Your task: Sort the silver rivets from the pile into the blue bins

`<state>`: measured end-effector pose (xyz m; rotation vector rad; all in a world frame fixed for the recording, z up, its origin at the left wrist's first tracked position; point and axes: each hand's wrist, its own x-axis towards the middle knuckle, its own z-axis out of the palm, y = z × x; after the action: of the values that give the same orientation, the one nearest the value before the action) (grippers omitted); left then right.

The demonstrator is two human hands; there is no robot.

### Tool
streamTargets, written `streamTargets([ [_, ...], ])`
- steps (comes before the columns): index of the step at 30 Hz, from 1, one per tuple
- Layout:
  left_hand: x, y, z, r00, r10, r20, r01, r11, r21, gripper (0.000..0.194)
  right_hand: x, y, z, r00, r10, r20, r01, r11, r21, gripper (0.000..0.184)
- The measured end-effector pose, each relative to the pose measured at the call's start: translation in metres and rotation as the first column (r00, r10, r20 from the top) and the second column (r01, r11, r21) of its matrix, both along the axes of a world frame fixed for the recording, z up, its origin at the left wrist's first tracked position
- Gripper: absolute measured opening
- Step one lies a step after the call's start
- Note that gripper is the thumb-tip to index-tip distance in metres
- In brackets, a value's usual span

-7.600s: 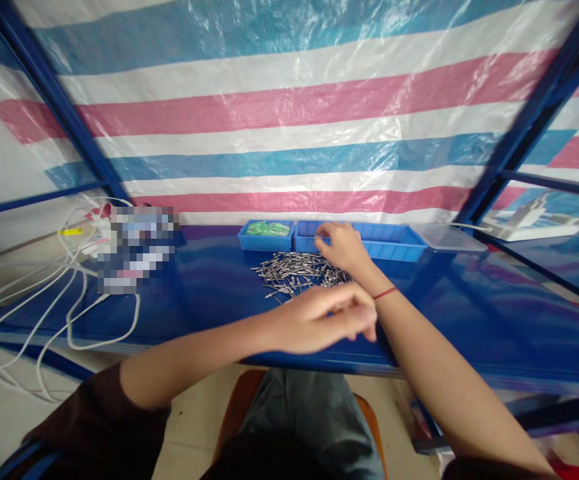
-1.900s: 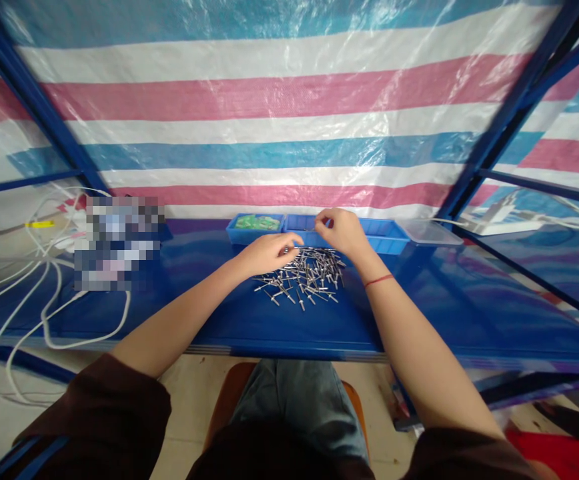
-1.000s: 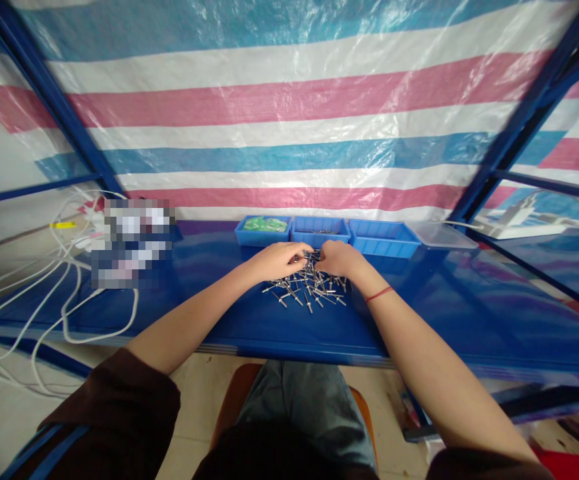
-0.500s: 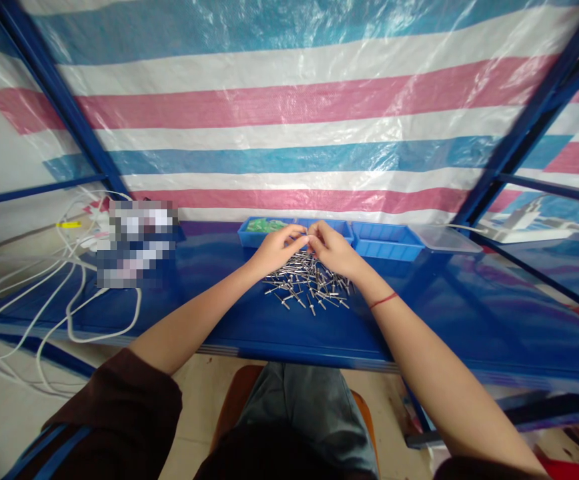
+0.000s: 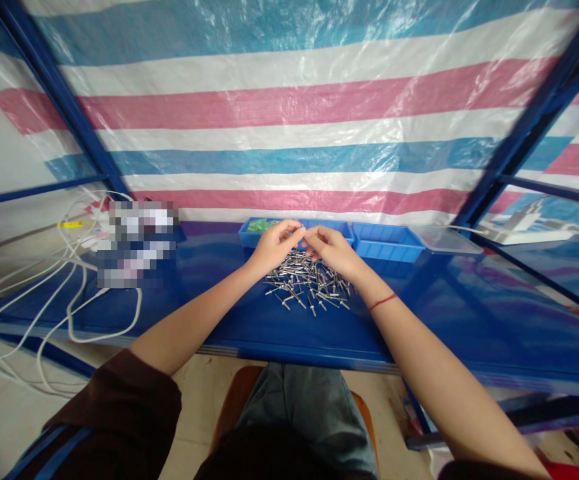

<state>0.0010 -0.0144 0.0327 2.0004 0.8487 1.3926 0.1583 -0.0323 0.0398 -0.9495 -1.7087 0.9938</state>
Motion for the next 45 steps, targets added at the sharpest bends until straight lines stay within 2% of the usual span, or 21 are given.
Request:
streamTargets([
  [4, -0.001, -0.002, 0.001, 1.000, 0.015, -0.020, -0.015, 1.000, 0.021, 0.010, -0.001, -0.002, 0.000, 0.999, 0.006, -0.051, -0.009, 0.997, -0.070, 0.041],
  [14, -0.001, -0.003, 0.003, 0.995, 0.098, -0.007, -0.096, 0.988, 0.121, 0.008, -0.001, -0.003, 0.002, 0.990, 0.010, -0.138, -0.030, 0.990, -0.139, 0.036],
  [20, -0.001, -0.002, 0.003, 0.994, 0.113, -0.003, -0.111, 0.980, 0.164, 0.005, 0.001, -0.001, 0.005, 0.968, -0.089, -0.235, 0.071, 0.994, -0.082, 0.040],
  [24, -0.001, 0.000, 0.001, 0.997, 0.071, -0.024, -0.069, 0.995, 0.074, 0.009, 0.002, -0.005, 0.010, 0.958, -0.095, -0.271, 0.107, 0.994, 0.029, 0.038],
  [27, 0.001, 0.001, -0.001, 0.998, -0.038, -0.053, 0.034, 0.997, -0.066, 0.016, 0.002, -0.008, 0.013, 0.977, -0.100, -0.191, 0.130, 0.980, 0.153, 0.032],
  [30, 0.001, 0.003, -0.003, 0.989, -0.126, -0.076, 0.110, 0.977, -0.185, 0.024, 0.003, -0.005, 0.012, 0.986, -0.131, -0.104, 0.152, 0.962, 0.225, 0.030],
  [32, 0.001, 0.004, -0.005, 0.989, -0.112, -0.098, 0.087, 0.969, -0.232, 0.025, 0.005, 0.002, 0.010, 0.982, -0.168, -0.089, 0.186, 0.948, 0.257, 0.028],
  [34, 0.000, 0.004, -0.006, 0.988, -0.055, -0.142, 0.020, 0.971, -0.239, 0.025, 0.008, 0.011, 0.007, 0.965, -0.246, -0.088, 0.262, 0.910, 0.321, 0.025],
  [37, -0.002, 0.003, -0.006, 0.970, 0.024, -0.241, -0.066, 0.984, -0.168, 0.027, 0.017, 0.028, 0.001, 0.902, -0.432, -0.015, 0.386, 0.789, 0.478, 0.018],
  [39, -0.003, 0.002, -0.007, 0.949, 0.039, -0.314, -0.073, 0.993, -0.097, 0.026, 0.024, 0.040, -0.005, 0.837, -0.536, 0.107, 0.391, 0.724, 0.568, 0.014],
  [42, -0.004, 0.000, -0.010, 0.894, 0.042, -0.446, -0.028, 0.999, 0.037, 0.023, 0.033, 0.053, -0.015, 0.727, -0.598, 0.337, 0.292, 0.713, 0.637, 0.018],
  [45, -0.005, -0.001, -0.014, 0.817, 0.064, -0.573, 0.049, 0.983, 0.179, 0.019, 0.037, 0.055, -0.019, 0.671, -0.633, 0.386, 0.290, 0.703, 0.650, 0.028],
])
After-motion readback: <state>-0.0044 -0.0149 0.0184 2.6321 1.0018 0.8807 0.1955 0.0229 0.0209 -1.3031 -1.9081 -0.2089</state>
